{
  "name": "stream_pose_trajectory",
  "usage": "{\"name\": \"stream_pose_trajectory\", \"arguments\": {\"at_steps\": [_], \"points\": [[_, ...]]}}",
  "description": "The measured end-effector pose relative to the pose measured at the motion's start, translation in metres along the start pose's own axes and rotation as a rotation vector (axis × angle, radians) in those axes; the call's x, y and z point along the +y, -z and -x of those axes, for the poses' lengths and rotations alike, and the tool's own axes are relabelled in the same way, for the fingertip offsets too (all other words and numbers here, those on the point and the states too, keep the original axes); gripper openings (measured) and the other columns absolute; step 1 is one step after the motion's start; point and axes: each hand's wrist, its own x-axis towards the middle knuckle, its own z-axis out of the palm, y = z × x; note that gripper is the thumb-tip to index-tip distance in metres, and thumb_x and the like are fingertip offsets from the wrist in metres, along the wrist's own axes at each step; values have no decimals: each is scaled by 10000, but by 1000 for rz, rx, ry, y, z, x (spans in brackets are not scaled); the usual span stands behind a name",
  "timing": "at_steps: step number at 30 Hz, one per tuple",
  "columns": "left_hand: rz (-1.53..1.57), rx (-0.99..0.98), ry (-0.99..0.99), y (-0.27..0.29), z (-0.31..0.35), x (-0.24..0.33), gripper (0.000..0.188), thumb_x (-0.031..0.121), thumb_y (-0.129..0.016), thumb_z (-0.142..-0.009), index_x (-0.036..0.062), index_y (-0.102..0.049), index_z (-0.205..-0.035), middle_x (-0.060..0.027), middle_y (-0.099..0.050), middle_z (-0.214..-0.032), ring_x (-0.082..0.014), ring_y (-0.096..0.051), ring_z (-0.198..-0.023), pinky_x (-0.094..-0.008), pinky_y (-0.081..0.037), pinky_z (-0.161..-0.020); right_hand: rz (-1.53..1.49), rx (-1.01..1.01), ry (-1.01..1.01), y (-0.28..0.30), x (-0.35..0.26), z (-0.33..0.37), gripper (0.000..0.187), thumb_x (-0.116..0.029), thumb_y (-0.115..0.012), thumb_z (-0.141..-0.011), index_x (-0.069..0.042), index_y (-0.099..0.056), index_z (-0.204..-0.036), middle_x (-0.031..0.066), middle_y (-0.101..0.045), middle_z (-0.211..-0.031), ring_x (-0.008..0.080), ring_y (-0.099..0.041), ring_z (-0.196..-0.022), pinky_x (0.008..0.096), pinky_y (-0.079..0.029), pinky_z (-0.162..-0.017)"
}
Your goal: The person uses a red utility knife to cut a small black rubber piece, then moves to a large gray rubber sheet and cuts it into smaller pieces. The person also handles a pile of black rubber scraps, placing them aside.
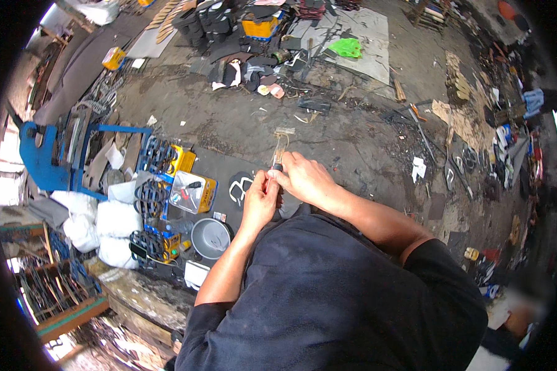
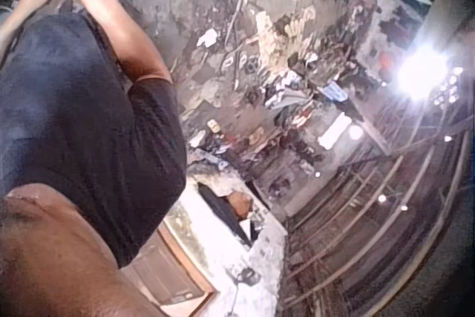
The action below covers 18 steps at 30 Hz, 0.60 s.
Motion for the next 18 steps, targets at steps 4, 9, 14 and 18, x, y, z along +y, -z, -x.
{"name": "stream_pose_trajectory", "arguments": {"at_steps": [4,9,14,18], "points": [[48,-73,-30,10,-14,-7,187,219,-524,-1050,52,-523,-965,-21,-616,-729,-89,-598,-577,-254,-487,-509,47,-10,-74,-5,-9,-10,465,-421,-534,-990,33,-613,-1053,237,-700,-923,422,-705,-837,518,-567,-716],[166,-194,15,25,-26,-5,173,212,-508,-1059,55,-522,-987,-23,-624,-752,-85,-589,-579,-243,-489,-508,-15,22,-99,-8,-13,-16,509,-449,-500,-993,30,-673,-991,230,-717,-919,422,-707,-813,537,-562,-723],[112,-271,-1,31,-39,-17,181,219,-441,-1073,59,-519,-1040,-33,-629,-795,-94,-595,-598,-241,-492,-513,-140,-114,-309,-4,-21,-26,467,-422,-528,-981,22,-672,-1011,216,-712,-854,395,-717,-811,513,-565,-733],[177,-348,18,36,-48,-22,173,215,-453,-1069,60,-531,-1061,-29,-622,-779,-93,-591,-592,-240,-480,-504,48,71,-287,-12,-28,-17,468,-409,-519,-984,29,-677,-1030,251,-710,-936,398,-713,-874,516,-561,-760]]}}
